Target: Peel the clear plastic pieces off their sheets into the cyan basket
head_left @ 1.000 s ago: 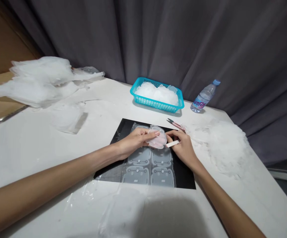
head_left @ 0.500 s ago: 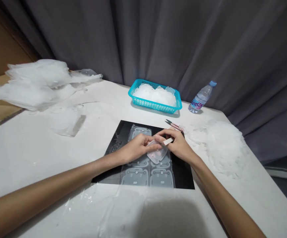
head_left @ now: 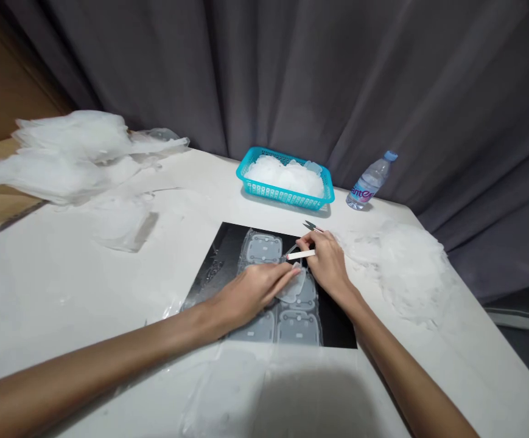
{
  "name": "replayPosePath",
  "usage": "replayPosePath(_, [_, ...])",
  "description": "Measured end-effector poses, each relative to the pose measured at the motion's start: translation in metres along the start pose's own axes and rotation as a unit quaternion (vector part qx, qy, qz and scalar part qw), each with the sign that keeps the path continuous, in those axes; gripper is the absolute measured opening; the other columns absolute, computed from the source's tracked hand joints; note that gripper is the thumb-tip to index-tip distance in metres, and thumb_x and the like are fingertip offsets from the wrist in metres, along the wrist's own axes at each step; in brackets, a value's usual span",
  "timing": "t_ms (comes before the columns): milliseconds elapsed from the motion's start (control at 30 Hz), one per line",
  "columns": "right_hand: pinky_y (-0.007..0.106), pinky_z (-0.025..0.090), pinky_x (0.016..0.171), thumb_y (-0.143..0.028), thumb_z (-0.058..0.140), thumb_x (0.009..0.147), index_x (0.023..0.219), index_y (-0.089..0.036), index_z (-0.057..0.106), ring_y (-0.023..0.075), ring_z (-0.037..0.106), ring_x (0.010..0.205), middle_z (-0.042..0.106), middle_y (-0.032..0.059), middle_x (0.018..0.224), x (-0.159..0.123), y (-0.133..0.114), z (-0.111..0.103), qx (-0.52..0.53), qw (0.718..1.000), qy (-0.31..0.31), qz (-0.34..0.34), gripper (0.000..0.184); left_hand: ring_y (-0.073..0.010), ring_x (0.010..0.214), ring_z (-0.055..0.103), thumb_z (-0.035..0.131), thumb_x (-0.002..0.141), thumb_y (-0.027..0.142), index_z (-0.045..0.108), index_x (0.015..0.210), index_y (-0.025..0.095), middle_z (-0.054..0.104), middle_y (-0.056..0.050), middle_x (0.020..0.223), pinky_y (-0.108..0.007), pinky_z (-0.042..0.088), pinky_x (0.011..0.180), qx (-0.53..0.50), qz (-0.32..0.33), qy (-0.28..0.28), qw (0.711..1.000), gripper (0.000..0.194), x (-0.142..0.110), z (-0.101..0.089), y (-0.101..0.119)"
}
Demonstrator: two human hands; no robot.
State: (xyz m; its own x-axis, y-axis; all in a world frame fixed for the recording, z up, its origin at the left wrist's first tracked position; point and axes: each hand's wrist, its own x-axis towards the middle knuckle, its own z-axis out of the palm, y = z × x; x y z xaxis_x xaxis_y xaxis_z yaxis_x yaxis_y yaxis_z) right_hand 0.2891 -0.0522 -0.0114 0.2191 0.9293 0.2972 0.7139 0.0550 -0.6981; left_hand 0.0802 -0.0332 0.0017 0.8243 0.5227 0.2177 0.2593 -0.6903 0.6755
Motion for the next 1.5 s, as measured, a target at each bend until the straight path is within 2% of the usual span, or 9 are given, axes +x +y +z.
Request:
replayPosePath(200, [0.036,0.052,0.085,-0.053,0.046,0.105,0.087,-0.020,0.072,0.0229,0.071,0.089,0.077,0.0061,0.089,-0.008,-0.012,-0.038,0.067,0.988,-0.137,-0.008,0.046,-0.0112,0.063,0.049,0.046,0.107,0.051,0.065,0.089,0.019,0.058,0.004,0.073,-0.024,0.037,0.064,-0.091,-0.068,0.006,0.993,0.041,0.005,-0.013,-0.002])
replayPosePath(333, [0.032,0.048,0.074,-0.049,0.065,0.096,0.087,-0.020,0.074,0.0191,0.064,0.078,0.074,0.0022,0.083,-0.017,-0.019,-0.053,0.158,0.954,-0.255,0.028,0.032,-0.0105,0.066,0.053,0.052,0.106,0.048,0.069,0.096,0.020,0.065,0.004,0.081,-0.023,0.039,0.066,-0.094,-0.061,0.034,0.993,0.034,0.000,-0.010,-0.003])
replayPosePath(700, [0.030,0.040,0.071,-0.044,0.075,0.088,0.088,-0.020,0.073,0.0167,0.053,0.077,0.065,0.0012,0.083,-0.019,-0.018,-0.059,0.223,0.934,-0.269,0.080,0.025,-0.0114,0.075,0.067,0.061,0.104,0.028,0.072,0.109,0.019,0.076,0.001,0.094,-0.020,0.046,0.072,-0.072,0.053,0.108,0.990,0.015,-0.007,-0.003,-0.003])
replayPosePath(933, [0.029,0.041,0.075,-0.045,0.070,0.092,0.090,-0.020,0.068,0.0166,0.054,0.080,0.062,0.0011,0.086,-0.022,-0.026,-0.055,0.261,0.924,-0.272,0.068,0.025,-0.0090,0.062,0.048,0.067,0.099,0.041,0.076,0.100,0.021,0.069,0.004,0.079,-0.022,0.034,0.057,-0.136,-0.039,0.059,0.988,0.023,0.005,-0.011,-0.002])
replayPosePath(1067, [0.029,0.044,0.074,-0.047,0.063,0.094,0.089,-0.020,0.065,0.0178,0.058,0.079,0.064,0.0016,0.085,-0.025,-0.021,-0.043,0.193,0.955,-0.220,0.051,0.027,-0.0092,0.058,0.043,0.065,0.100,0.042,0.072,0.085,0.017,0.059,0.004,0.067,-0.022,0.033,0.054,-0.136,-0.035,0.068,0.988,0.030,0.007,-0.009,-0.003])
replayPosePath(1233, [0.040,0.044,0.085,-0.033,0.049,0.094,0.087,-0.022,0.057,0.0283,0.057,0.096,0.067,0.0103,0.095,-0.019,0.003,-0.020,-0.003,0.999,-0.025,0.045,0.015,-0.0120,0.067,0.057,0.057,0.105,0.024,0.068,0.086,0.015,0.066,-0.001,0.075,-0.025,0.042,0.068,-0.024,0.159,0.074,0.984,0.023,-0.006,0.003,-0.002])
replayPosePath(1300, [0.045,0.041,0.091,-0.031,0.049,0.093,0.086,-0.022,0.056,0.0325,0.054,0.105,0.068,0.0141,0.101,-0.014,0.009,-0.020,-0.033,0.998,0.011,0.051,0.013,-0.0116,0.068,0.058,0.057,0.105,0.027,0.069,0.092,0.016,0.068,-0.001,0.078,-0.024,0.042,0.067,-0.048,0.123,0.064,0.989,0.021,-0.007,0.003,-0.001])
replayPosePath(1367, [0.045,0.041,0.091,-0.032,0.052,0.092,0.086,-0.022,0.058,0.0331,0.054,0.104,0.069,0.0142,0.101,-0.010,0.012,-0.025,-0.051,0.997,0.021,0.048,0.012,-0.0103,0.065,0.055,0.060,0.104,0.033,0.072,0.095,0.017,0.067,0.001,0.077,-0.022,0.040,0.062,-0.116,0.024,0.057,0.991,0.022,-0.003,-0.002,0.000])
replayPosePath(1500, [0.037,0.043,0.081,-0.037,0.051,0.097,0.098,-0.021,0.061,0.0259,0.060,0.088,0.069,0.0087,0.097,-0.013,0.014,-0.039,-0.051,0.998,0.010,0.036,0.018,-0.0105,0.068,0.059,0.070,0.096,0.043,0.075,0.090,0.018,0.071,0.001,0.082,-0.020,0.041,0.060,-0.278,-0.097,0.036,0.955,0.026,0.010,-0.011,0.000])
